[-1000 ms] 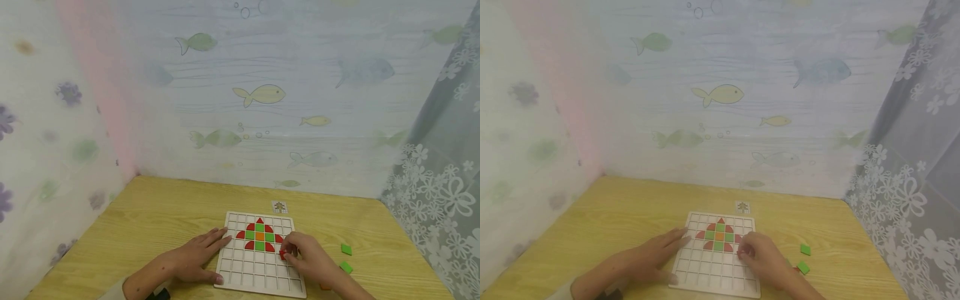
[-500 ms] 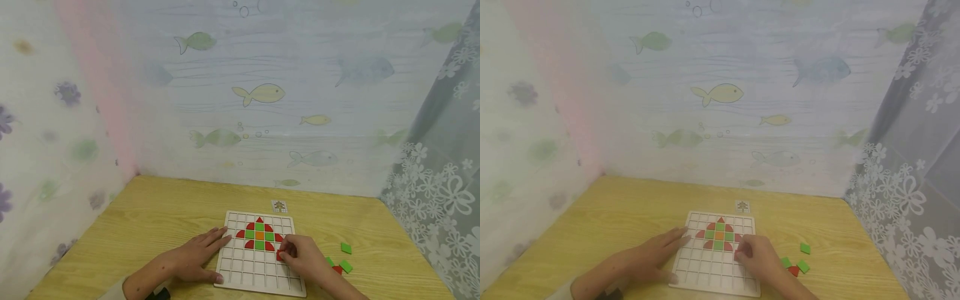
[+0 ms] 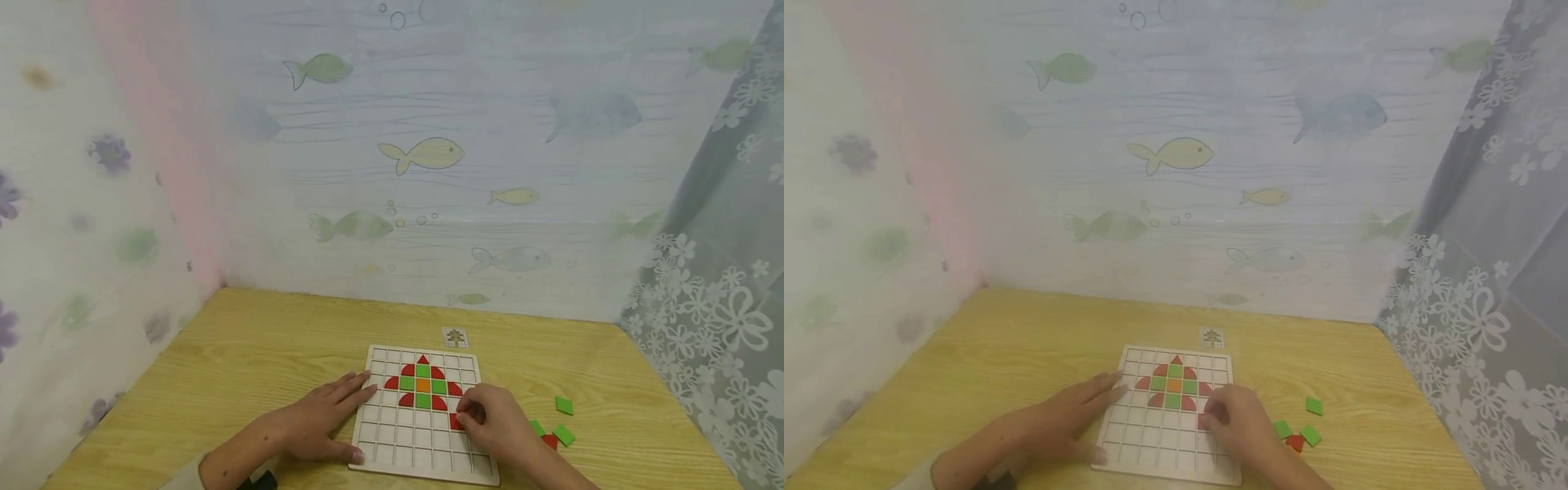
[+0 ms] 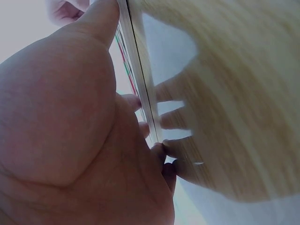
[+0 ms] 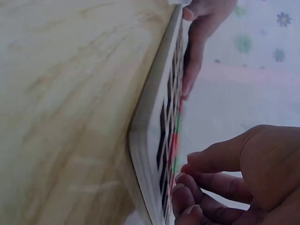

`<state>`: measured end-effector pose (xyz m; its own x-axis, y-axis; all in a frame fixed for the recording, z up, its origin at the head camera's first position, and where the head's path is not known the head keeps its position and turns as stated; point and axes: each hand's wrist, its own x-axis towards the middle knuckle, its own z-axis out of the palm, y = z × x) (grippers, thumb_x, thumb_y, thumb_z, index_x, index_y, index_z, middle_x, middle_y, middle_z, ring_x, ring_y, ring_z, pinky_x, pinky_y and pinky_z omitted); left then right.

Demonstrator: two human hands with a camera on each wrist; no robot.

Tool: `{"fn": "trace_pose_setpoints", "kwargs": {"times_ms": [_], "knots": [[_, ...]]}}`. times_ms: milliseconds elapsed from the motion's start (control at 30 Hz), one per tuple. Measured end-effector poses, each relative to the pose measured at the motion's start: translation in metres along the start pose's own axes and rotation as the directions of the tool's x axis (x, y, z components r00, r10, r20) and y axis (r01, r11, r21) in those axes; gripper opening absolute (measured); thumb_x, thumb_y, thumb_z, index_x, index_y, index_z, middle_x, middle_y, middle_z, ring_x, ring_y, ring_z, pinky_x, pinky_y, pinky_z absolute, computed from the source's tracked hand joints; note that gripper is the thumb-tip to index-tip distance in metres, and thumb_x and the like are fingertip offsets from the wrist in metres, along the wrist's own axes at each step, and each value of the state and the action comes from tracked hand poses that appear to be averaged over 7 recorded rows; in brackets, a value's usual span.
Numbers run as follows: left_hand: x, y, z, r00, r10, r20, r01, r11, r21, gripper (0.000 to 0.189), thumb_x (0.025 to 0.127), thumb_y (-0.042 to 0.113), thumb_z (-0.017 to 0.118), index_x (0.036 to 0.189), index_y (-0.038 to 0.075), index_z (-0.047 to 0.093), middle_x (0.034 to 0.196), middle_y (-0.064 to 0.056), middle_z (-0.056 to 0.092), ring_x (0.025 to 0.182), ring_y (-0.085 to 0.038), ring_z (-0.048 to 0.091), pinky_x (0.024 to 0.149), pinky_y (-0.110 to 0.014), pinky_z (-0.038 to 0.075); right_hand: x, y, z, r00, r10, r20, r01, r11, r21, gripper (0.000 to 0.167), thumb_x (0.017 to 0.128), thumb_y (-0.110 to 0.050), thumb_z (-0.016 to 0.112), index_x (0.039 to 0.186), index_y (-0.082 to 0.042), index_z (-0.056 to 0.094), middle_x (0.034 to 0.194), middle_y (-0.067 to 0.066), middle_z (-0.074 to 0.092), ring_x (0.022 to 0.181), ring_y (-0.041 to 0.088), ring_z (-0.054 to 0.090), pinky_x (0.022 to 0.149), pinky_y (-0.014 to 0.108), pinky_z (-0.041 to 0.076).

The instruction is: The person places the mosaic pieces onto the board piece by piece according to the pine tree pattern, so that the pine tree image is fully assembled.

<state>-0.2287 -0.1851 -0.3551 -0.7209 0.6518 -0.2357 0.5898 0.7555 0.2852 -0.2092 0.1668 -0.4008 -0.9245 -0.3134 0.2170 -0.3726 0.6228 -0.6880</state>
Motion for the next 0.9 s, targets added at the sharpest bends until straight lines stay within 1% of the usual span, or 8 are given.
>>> {"fn": "trace_pose_setpoints", "kwargs": {"times_ms": [200,433,533,633,767,900], "knots": [[-0.001,0.0,-0.001,1.0,0.009,0.003,-0.009,1.0,-0.006,0.103,0.094,0.076,0.061,0.172,0.026,0.018,0.18,-0.001,0.008,0.164,-0.032,0.013,0.124,-0.066,0.026,-0.007,0.003,-0.011,0.998,0.032,-0.06,-0.032,0.999,-0.005,0.017,0.092,-0.001,0.079,0.087,-0.016,0.074,0.08,-0.011,0.062,0.071,0.004,0.051,0.062,0.022,0.048],[-0.001,0.0,-0.001,1.0,0.022,-0.003,-0.022,1.0,0.001,0.102,0.094,0.076,0.06,0.172,0.024,0.018,0.18,-0.002,0.009,0.164,-0.032,0.014,0.125,-0.064,0.026,-0.019,0.02,-0.027,0.994,-0.013,-0.106,0.014,1.0,0.008,0.012,0.096,-0.006,0.077,0.09,-0.017,0.077,0.083,-0.013,0.067,0.071,0.002,0.054,0.063,0.023,0.05],[-0.001,-0.001,0.0,1.0,0.023,-0.005,-0.023,1.0,0.004,0.103,0.094,0.076,0.06,0.172,0.024,0.018,0.18,-0.002,0.009,0.164,-0.032,0.014,0.125,-0.064,0.026,-0.025,0.028,-0.035,0.996,-0.001,-0.084,0.003,1.0,0.027,0.007,0.099,-0.01,0.075,0.095,-0.015,0.077,0.087,-0.011,0.068,0.073,0.001,0.056,0.065,0.024,0.052],[-0.001,-0.002,0.001,1.0,0.024,-0.006,-0.024,1.0,0.008,0.103,0.094,0.077,0.059,0.172,0.025,0.017,0.18,-0.001,0.009,0.164,-0.032,0.014,0.125,-0.063,0.026,-0.033,0.035,-0.044,0.998,0.028,-0.052,-0.026,0.999,0.037,0.003,0.1,-0.013,0.074,0.099,-0.014,0.077,0.091,-0.008,0.069,0.073,0.002,0.057,0.065,0.025,0.053],[-0.001,-0.002,0.001,0.999,0.031,-0.011,-0.03,0.999,0.01,0.103,0.094,0.077,0.059,0.172,0.025,0.017,0.18,-0.002,0.009,0.164,-0.032,0.015,0.125,-0.064,0.026,-0.042,0.043,-0.053,0.997,0.068,-0.039,-0.067,0.997,0.024,0.005,0.099,-0.011,0.075,0.101,-0.014,0.077,0.094,-0.006,0.07,0.073,0.001,0.058,0.065,0.025,0.053],[-0.002,-0.001,0.001,0.999,0.035,-0.014,-0.035,0.999,0.006,0.102,0.095,0.075,0.06,0.172,0.024,0.018,0.18,-0.003,0.01,0.164,-0.033,0.015,0.125,-0.064,0.026,-0.048,0.052,-0.059,0.997,0.074,-0.031,-0.074,0.997,0.018,0.007,0.097,-0.009,0.076,0.102,-0.014,0.078,0.099,-0.004,0.071,0.074,0.0,0.058,0.065,0.025,0.054]]}}
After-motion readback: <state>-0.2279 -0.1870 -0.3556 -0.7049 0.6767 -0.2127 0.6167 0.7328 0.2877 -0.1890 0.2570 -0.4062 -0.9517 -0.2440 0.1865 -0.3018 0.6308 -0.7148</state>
